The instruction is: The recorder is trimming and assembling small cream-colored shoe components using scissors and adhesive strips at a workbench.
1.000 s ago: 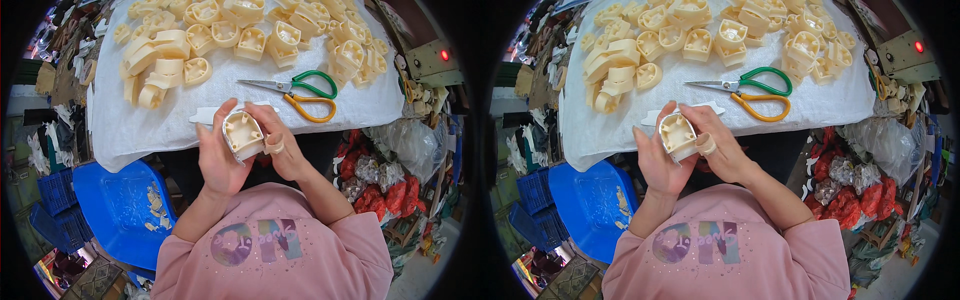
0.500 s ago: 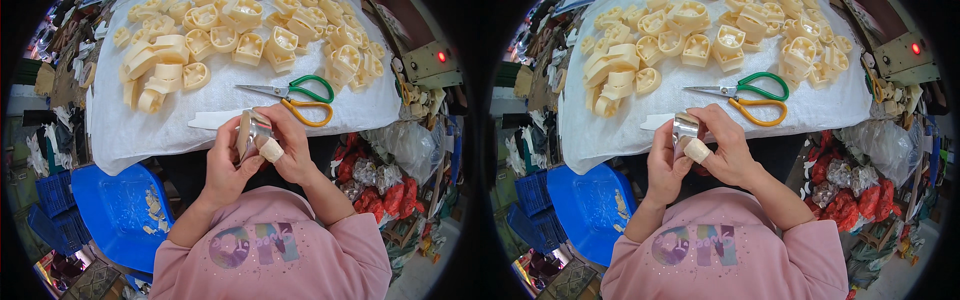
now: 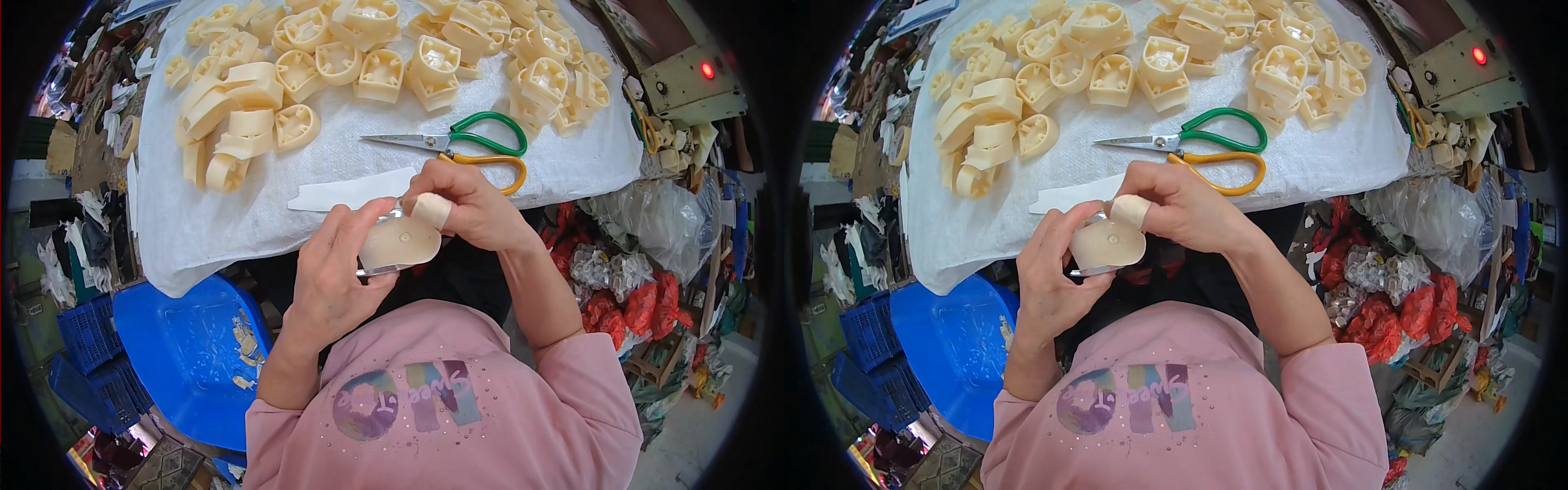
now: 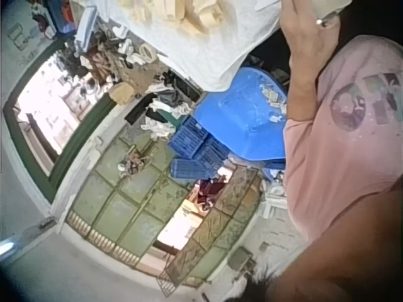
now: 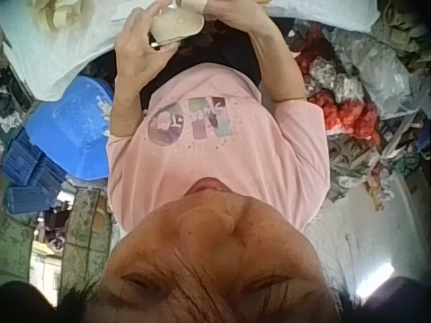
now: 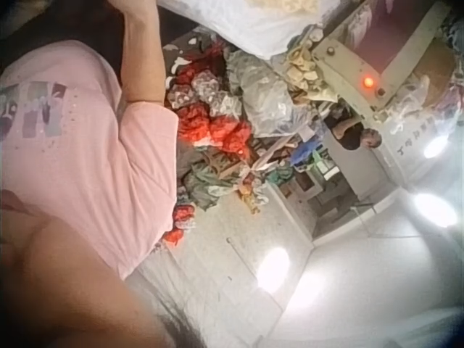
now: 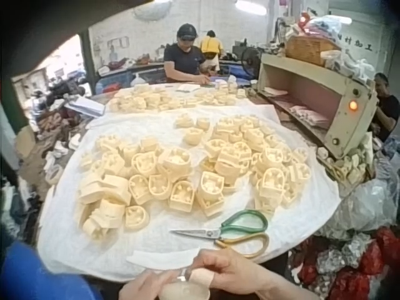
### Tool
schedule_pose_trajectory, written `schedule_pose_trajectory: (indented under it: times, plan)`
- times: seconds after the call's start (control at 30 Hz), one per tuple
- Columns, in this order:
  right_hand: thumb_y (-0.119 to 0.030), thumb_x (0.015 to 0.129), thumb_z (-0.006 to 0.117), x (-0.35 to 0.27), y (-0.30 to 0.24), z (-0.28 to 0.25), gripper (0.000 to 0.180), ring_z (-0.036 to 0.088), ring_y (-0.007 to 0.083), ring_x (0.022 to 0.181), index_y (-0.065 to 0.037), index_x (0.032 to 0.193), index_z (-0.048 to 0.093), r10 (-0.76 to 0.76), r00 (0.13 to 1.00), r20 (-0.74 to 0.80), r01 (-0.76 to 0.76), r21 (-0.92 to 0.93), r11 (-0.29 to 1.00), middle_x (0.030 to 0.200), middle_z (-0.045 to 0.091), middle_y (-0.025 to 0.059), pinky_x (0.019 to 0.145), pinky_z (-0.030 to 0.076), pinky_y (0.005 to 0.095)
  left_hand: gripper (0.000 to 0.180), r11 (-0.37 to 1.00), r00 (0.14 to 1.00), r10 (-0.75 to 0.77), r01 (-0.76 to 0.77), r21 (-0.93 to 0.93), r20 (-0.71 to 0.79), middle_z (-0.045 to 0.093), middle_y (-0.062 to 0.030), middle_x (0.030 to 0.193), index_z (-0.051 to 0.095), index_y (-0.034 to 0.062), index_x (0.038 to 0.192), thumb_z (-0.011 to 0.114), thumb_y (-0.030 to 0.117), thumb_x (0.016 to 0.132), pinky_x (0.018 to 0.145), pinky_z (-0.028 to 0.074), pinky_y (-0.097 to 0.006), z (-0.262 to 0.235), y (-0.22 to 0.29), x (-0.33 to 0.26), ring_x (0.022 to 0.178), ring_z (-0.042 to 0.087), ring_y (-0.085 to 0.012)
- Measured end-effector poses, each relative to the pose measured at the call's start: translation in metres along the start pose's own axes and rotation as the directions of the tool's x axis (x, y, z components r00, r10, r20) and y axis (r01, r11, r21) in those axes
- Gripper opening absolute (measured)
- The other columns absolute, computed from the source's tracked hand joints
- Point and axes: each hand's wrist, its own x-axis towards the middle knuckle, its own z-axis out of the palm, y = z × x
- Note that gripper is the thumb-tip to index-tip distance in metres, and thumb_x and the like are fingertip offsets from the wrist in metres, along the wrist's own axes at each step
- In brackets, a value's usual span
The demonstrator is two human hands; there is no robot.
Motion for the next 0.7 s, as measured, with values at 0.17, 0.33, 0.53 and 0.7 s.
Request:
schedule_pose_trajectory:
  times: [0.17, 0.33, 0.53, 0.7]
  plan:
    - [-0.018, 0.084, 0.058, 0.0, 0.01, 0.01, 0.016, 0.057, 0.0302, 0.064, -0.002, 0.083, 0.055, -0.416, 0.909, 0.021, 0.338, -0.618, 0.709, 0.069, 0.056, 0.0144, 0.056, 0.044, 0.0355, 0.056, 1.0, 0.999, -0.019, 0.018, -0.02, -0.049, 0.061, -0.008, 0.086, 0.055, 0.0018, 0.109, 0.076, 0.002, 0.057, 0.06, 0.049, -0.022, 0.009, -0.001, 0.0, 0.075, 0.062, -0.0144]
    - [-0.018, 0.089, 0.054, -0.005, 0.02, 0.011, 0.02, 0.056, 0.0224, 0.062, -0.001, 0.099, 0.058, -0.076, 0.992, -0.105, 0.078, 0.014, 0.997, 0.07, 0.056, 0.0125, 0.058, 0.045, 0.0322, 0.056, 0.992, 0.992, 0.069, -0.057, 0.109, -0.108, 0.064, -0.0108, 0.081, 0.053, -0.0009, 0.102, 0.081, 0.01, 0.055, 0.063, 0.051, -0.026, 0.017, -0.005, 0.0, 0.071, 0.066, -0.0179]
    - [-0.016, 0.089, 0.051, -0.011, 0.027, 0.021, 0.021, 0.06, 0.0235, 0.068, -0.003, 0.105, 0.058, -0.401, 0.893, -0.205, 0.296, -0.404, 0.866, 0.077, 0.061, 0.0129, 0.063, 0.048, 0.0344, 0.056, 0.98, 0.974, 0.095, -0.055, 0.191, -0.207, 0.063, -0.0126, 0.083, 0.054, -0.0012, 0.102, 0.081, 0.01, 0.054, 0.064, 0.054, -0.03, 0.028, 0.002, 0.001, 0.072, 0.067, -0.0237]
    - [-0.017, 0.094, 0.046, -0.007, 0.034, 0.037, 0.025, 0.061, 0.02, 0.071, -0.003, 0.111, 0.056, -0.266, 0.879, -0.396, 0.162, -0.276, 0.947, 0.083, 0.061, 0.0128, 0.064, 0.047, 0.0317, 0.058, 0.951, 0.953, 0.171, -0.093, 0.294, -0.251, 0.062, -0.0129, 0.081, 0.057, -0.0022, 0.108, 0.078, 0.007, 0.055, 0.063, 0.053, -0.031, 0.032, 0.001, 0.007, 0.072, 0.066, -0.0246]
